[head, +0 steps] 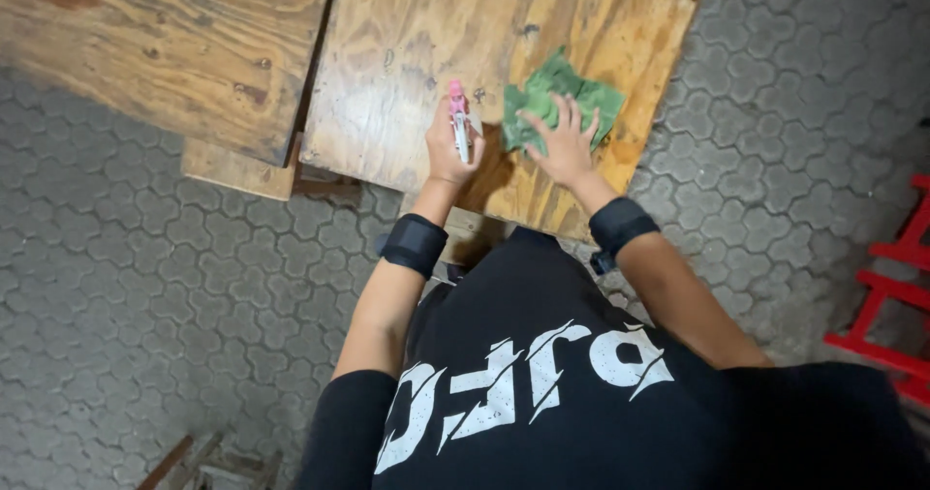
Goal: The person wipes a white plastic table with a green cloth, then walks to a wooden table and sprays it with a pink-capped spray bottle before wiping it with the same cloth. The person places the spray bottle and cloth on the wooden table at the end.
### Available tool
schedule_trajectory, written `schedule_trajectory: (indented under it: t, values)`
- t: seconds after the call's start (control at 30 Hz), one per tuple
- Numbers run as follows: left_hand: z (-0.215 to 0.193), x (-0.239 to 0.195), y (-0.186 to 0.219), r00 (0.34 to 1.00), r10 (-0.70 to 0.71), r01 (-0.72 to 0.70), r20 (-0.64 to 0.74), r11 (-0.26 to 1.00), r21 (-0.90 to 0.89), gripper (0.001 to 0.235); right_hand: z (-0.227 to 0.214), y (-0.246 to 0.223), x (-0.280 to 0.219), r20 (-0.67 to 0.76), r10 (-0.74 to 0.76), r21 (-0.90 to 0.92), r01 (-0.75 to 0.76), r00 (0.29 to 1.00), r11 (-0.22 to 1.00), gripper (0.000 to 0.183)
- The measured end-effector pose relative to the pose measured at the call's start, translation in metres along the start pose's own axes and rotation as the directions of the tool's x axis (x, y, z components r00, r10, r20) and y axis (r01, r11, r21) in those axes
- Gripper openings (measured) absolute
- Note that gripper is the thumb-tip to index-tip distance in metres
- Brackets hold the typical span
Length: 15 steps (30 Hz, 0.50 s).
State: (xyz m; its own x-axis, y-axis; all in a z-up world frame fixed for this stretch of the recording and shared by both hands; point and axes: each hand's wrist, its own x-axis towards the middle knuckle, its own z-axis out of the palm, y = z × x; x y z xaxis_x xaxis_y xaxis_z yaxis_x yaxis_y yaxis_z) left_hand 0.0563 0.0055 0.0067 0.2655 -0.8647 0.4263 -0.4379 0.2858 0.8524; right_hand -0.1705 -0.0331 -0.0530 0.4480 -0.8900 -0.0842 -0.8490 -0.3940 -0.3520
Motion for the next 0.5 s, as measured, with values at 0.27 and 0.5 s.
schedule_trajectory:
  t: [0.27, 0.5]
  values:
    - [0.001, 0.0, -0.005, 0.997, 0.071, -0.071, -0.011, 0.997, -0.013, 0.035, 0.021, -0.029, -0.095, 0.07, -0.036, -0.075, 0.041, 0.997, 0.996, 0.062]
    - [0.001, -0.007, -0.013, 0.986, 0.161, -0.159, -0.042, 0.985, 0.062, 0.049, 0.038, -0.055, -0.121, 0.023, -0.15, -0.085, 0.151, 0.988, 0.985, 0.06]
